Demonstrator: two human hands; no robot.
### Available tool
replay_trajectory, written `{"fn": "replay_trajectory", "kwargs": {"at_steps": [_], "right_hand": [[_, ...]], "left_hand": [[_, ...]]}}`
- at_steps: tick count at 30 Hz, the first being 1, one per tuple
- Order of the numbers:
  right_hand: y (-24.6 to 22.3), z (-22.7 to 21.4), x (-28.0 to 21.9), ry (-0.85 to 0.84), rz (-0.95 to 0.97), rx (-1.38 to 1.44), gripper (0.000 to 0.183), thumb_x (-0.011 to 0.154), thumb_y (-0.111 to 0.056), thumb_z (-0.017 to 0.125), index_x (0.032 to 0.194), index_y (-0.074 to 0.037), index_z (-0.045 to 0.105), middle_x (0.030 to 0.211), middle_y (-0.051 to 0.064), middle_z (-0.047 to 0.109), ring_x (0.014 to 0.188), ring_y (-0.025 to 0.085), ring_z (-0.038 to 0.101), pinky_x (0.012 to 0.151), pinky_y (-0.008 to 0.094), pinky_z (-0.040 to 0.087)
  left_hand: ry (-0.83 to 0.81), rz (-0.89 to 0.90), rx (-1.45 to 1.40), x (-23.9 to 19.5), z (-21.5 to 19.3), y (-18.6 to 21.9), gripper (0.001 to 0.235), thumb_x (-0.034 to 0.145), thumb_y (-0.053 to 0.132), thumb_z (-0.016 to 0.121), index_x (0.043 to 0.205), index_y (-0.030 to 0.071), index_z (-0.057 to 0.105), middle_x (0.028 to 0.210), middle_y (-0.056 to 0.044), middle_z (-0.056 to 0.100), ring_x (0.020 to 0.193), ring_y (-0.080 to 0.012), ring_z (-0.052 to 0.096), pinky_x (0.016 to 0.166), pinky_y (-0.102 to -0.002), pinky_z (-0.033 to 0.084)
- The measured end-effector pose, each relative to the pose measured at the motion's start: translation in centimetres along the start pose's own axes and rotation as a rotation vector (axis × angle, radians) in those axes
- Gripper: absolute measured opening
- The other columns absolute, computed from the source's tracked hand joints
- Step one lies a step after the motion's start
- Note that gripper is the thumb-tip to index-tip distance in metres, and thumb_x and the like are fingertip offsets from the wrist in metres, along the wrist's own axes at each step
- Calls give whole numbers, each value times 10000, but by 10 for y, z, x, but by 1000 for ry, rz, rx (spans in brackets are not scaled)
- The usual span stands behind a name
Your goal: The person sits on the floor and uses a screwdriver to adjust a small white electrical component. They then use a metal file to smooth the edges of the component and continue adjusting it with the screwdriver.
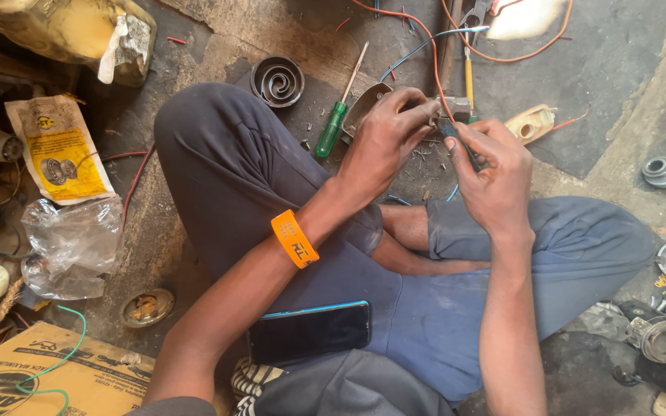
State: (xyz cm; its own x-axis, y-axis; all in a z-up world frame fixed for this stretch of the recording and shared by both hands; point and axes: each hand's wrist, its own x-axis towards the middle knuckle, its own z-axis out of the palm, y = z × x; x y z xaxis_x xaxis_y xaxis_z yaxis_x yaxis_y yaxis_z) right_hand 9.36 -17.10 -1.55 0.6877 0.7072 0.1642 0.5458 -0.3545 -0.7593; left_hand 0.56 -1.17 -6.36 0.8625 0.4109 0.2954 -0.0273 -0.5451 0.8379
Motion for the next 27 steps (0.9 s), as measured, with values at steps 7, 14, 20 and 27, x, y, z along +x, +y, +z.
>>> {"fn": "replay_trajectory", "kwargs": {"at_steps": [7,14,20,27], "right_hand": [[-1,0,-2,17,5,-35,205,989,-8,762,1192,4,738,1011,131,689,875,227,685,751,327,526],[1,0,-2,9,4,-29,215,975,-1,768,1188,13,737,1008,135,690,874,226,687,749,324,530],[3,-1,-1,26,-5,-6,191,998,5,768,1185,17,732,1024,128,694,869,211,699,761,318,540],[19,3,-3,73,69,-121,208,994,-12,771,1194,25,729,1010,144,689,841,258,679,752,342,522]], "left_hand": [[-14,25,16,1,-2,2,339,895,46,760,1222,53,673,1181,-124,638,1124,-325,643,953,-433,540],[-23,39,15,0,-1,2,349,892,35,751,1231,49,670,1202,-135,632,1144,-335,637,959,-432,539],[-34,10,18,1,-1,1,325,909,48,763,1221,51,675,1190,-132,640,1127,-332,641,949,-438,537],[-14,-2,8,2,1,-2,340,903,51,770,1231,37,682,1157,-131,643,1085,-312,655,930,-416,546]]}}
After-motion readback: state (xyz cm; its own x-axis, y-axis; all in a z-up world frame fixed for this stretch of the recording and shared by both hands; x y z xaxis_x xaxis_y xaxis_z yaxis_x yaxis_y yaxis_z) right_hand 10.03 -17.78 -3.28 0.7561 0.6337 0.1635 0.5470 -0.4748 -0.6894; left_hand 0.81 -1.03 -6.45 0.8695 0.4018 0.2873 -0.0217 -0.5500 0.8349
